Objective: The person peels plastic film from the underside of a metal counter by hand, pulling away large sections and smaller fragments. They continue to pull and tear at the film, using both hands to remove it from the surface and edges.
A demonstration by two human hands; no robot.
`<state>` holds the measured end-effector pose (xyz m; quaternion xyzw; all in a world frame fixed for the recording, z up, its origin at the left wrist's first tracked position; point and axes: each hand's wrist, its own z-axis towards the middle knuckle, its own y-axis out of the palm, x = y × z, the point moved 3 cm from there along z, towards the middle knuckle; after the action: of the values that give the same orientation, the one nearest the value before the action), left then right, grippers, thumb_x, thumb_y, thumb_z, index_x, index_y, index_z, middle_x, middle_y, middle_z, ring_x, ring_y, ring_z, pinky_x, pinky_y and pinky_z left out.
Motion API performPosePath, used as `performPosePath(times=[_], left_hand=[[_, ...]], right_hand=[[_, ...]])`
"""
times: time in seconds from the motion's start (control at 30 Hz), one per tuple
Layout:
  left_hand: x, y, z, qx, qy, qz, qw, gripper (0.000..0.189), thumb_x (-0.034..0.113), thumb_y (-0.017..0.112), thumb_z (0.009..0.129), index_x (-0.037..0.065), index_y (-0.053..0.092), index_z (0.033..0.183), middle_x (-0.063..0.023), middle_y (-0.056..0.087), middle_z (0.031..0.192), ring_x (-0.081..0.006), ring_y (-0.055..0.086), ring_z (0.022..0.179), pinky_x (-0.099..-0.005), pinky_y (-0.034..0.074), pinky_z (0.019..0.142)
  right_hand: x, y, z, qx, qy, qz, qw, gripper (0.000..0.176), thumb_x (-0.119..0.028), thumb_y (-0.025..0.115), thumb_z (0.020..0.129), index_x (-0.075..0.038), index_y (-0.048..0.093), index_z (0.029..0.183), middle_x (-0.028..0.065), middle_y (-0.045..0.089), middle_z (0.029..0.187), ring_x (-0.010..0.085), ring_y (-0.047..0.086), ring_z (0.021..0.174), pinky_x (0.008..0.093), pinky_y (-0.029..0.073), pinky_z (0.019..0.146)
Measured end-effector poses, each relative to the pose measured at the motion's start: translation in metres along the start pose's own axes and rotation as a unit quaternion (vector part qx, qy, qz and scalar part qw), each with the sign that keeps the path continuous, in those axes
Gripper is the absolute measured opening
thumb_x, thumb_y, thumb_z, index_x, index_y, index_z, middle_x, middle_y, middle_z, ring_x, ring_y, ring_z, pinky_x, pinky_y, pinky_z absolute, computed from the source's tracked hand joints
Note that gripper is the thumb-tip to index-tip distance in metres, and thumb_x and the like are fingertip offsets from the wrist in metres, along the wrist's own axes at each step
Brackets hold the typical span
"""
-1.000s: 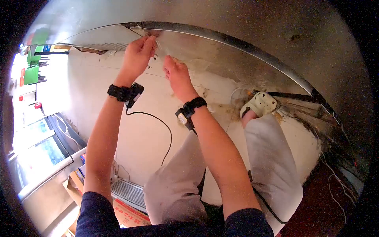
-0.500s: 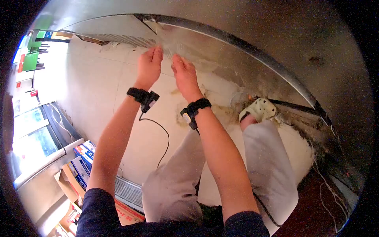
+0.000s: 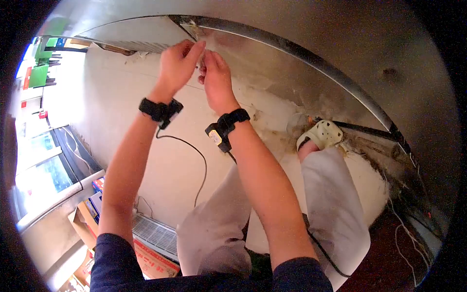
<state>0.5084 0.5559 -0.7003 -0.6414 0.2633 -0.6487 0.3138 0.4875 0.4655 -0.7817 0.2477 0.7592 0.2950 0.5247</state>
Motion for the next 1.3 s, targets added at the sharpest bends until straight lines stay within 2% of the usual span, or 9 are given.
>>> performPosePath(times=[0.2, 0.43, 0.57, 0.67, 0.73, 0.87, 0.97, 1.07, 1.3], left_hand=[[0.002, -0.008, 0.024, -0.034, 0.114, 0.099, 0.988, 0.030, 0.030, 0.054, 0.085, 0.002, 0.064, 0.078, -0.0201, 0.059, 0.068, -0.0407, 0.058, 0.069, -0.0449, 0.047, 0.061], [-0.010, 0.008, 0.009, 0.022, 0.031, -0.016, 0.999, 0.027, 0.022, 0.051, 0.083, -0.003, 0.060, 0.075, -0.0220, 0.055, 0.064, -0.0373, 0.051, 0.057, -0.0402, 0.044, 0.057], [-0.072, 0.028, -0.016, 0.047, -0.017, -0.048, 0.998, 0.030, 0.021, 0.052, 0.083, -0.005, 0.056, 0.070, -0.0182, 0.050, 0.057, -0.0212, 0.044, 0.051, -0.0359, 0.041, 0.053], [-0.090, 0.033, -0.040, 0.004, -0.140, -0.151, 0.978, 0.036, 0.023, 0.053, 0.085, -0.003, 0.055, 0.061, -0.0074, 0.050, 0.053, -0.0108, 0.044, 0.055, -0.0314, 0.038, 0.052], [-0.082, 0.028, -0.049, -0.016, -0.160, -0.200, 0.967, 0.035, 0.025, 0.054, 0.087, -0.001, 0.056, 0.063, -0.0025, 0.051, 0.057, -0.0104, 0.045, 0.057, -0.0288, 0.038, 0.053], [-0.040, 0.017, -0.011, 0.035, -0.040, -0.229, 0.972, 0.029, 0.027, 0.055, 0.090, 0.001, 0.060, 0.079, -0.0010, 0.055, 0.064, -0.0089, 0.043, 0.055, -0.0256, 0.036, 0.051], [-0.016, 0.012, 0.010, -0.050, -0.009, -0.078, 0.996, 0.033, 0.029, 0.055, 0.088, -0.004, 0.060, 0.082, -0.0131, 0.055, 0.062, -0.0197, 0.046, 0.056, -0.0337, 0.041, 0.057], [-0.019, 0.012, 0.015, -0.058, 0.022, -0.111, 0.992, 0.032, 0.027, 0.054, 0.089, -0.004, 0.059, 0.079, -0.0108, 0.053, 0.060, -0.0177, 0.045, 0.056, -0.0328, 0.040, 0.055], [-0.035, 0.029, -0.001, 0.026, -0.011, -0.221, 0.975, 0.030, 0.021, 0.052, 0.090, -0.004, 0.056, 0.075, -0.0038, 0.050, 0.058, -0.0116, 0.044, 0.056, -0.0308, 0.038, 0.053]], right_hand=[[0.002, 0.007, -0.006, -0.009, 0.015, 0.035, 0.999, 0.026, -0.034, 0.049, 0.096, -0.016, 0.045, 0.077, -0.0060, 0.039, 0.071, 0.0061, 0.034, 0.063, 0.0232, 0.031, 0.057], [0.006, 0.000, -0.009, 0.002, -0.013, -0.053, 0.999, 0.032, -0.034, 0.047, 0.095, -0.011, 0.045, 0.072, -0.0021, 0.043, 0.068, 0.0093, 0.039, 0.061, 0.0263, 0.036, 0.054], [0.014, -0.006, -0.009, 0.011, -0.035, -0.137, 0.990, 0.036, -0.032, 0.045, 0.095, -0.006, 0.045, 0.071, 0.0022, 0.043, 0.065, 0.0133, 0.040, 0.060, 0.0303, 0.036, 0.055], [0.013, -0.011, 0.005, 0.014, -0.075, -0.209, 0.975, 0.033, -0.033, 0.046, 0.096, -0.012, 0.044, 0.071, -0.0043, 0.041, 0.066, 0.0061, 0.039, 0.059, 0.0236, 0.035, 0.055], [0.014, -0.010, -0.010, 0.017, -0.071, -0.235, 0.969, 0.039, -0.031, 0.041, 0.096, 0.002, 0.044, 0.075, 0.0099, 0.044, 0.066, 0.0201, 0.043, 0.061, 0.0362, 0.037, 0.059], [0.012, -0.008, -0.010, -0.001, -0.067, -0.183, 0.981, 0.039, -0.031, 0.041, 0.096, 0.001, 0.043, 0.074, 0.0073, 0.045, 0.064, 0.0183, 0.044, 0.061, 0.0354, 0.038, 0.058], [0.005, -0.008, -0.010, -0.041, -0.129, -0.253, 0.958, 0.038, -0.031, 0.041, 0.096, -0.001, 0.042, 0.073, 0.0030, 0.044, 0.063, 0.0146, 0.044, 0.062, 0.0339, 0.037, 0.055], [0.008, -0.007, -0.017, -0.044, 0.018, -0.080, 0.996, 0.026, -0.026, 0.043, 0.095, -0.011, 0.044, 0.074, -0.0040, 0.038, 0.068, 0.0073, 0.033, 0.060, 0.0233, 0.032, 0.054], [0.009, -0.013, -0.020, -0.030, -0.015, -0.194, 0.980, 0.031, -0.030, 0.043, 0.095, -0.011, 0.042, 0.071, -0.0032, 0.041, 0.068, 0.0079, 0.035, 0.061, 0.0247, 0.033, 0.056]])
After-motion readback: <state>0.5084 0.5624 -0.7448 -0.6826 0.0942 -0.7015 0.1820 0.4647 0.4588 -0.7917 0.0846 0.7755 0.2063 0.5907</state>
